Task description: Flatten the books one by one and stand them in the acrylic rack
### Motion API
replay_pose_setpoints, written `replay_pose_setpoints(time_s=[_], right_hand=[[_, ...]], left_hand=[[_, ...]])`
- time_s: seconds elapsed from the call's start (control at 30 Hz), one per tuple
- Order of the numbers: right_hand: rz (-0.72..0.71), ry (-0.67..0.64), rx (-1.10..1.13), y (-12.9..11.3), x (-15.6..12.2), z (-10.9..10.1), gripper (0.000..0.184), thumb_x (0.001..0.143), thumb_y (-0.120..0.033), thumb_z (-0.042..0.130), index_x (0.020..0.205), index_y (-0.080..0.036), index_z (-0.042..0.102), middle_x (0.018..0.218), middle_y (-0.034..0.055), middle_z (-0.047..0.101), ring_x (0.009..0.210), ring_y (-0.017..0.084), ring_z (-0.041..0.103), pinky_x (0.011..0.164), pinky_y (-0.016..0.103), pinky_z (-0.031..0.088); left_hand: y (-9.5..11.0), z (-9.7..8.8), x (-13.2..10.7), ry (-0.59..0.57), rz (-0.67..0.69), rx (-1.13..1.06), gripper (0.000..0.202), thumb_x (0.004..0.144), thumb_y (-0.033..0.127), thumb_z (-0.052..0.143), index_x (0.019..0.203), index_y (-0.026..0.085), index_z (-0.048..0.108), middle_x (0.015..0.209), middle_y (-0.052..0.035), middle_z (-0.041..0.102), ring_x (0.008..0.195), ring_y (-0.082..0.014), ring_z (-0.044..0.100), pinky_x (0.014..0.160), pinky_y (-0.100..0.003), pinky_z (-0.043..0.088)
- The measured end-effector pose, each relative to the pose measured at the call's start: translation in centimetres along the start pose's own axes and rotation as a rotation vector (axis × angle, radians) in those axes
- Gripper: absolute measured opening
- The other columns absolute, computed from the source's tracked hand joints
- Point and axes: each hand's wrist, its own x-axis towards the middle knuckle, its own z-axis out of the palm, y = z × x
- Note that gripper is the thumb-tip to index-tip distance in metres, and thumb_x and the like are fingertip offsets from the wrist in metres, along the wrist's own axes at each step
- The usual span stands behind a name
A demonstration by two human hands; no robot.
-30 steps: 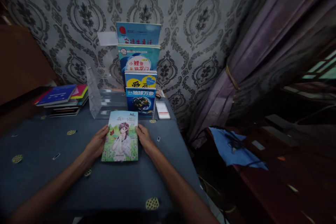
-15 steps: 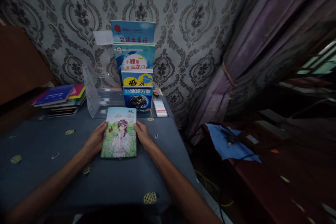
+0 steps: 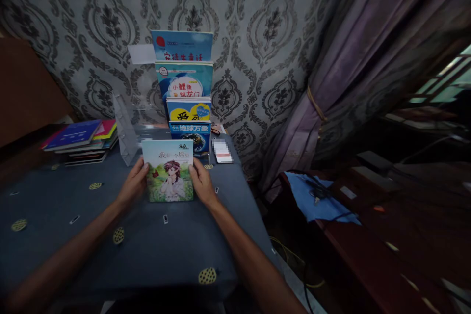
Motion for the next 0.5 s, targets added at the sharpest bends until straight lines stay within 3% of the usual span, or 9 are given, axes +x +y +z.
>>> replay_pose_setpoints(time_s=[0.23, 0.5], right_hand=[[-0.043, -0.051, -0.001, 0.1, -0.4, 0.2, 0.046, 0.097, -0.044, 0.052, 0.136, -0.02, 0.054, 0.129, 0.0113, 0.069, 0.115, 0.026, 0.066, 0.099, 0.04, 0.053], [-0.002, -0.065, -0.135, -0.4, -0.3, -0.2, 0.047, 0.094, -0.036, 0.053, 0.137, -0.018, 0.052, 0.12, 0.0103, 0.073, 0.101, 0.026, 0.07, 0.088, 0.038, 0.055]], left_hand=[[1.0, -0.9, -0.7, -0.178, 0.063, 0.216, 0.069, 0.073, 0.046, 0.082, 0.133, 0.02, 0.059, 0.121, -0.0092, 0.071, 0.115, -0.0294, 0.065, 0.095, -0.035, 0.055], [1.3, -2.8, -0.2, -0.27, 0.014, 0.365, 0.055, 0.077, 0.039, 0.081, 0.124, 0.019, 0.062, 0.114, -0.01, 0.072, 0.102, -0.0277, 0.07, 0.088, -0.034, 0.058]])
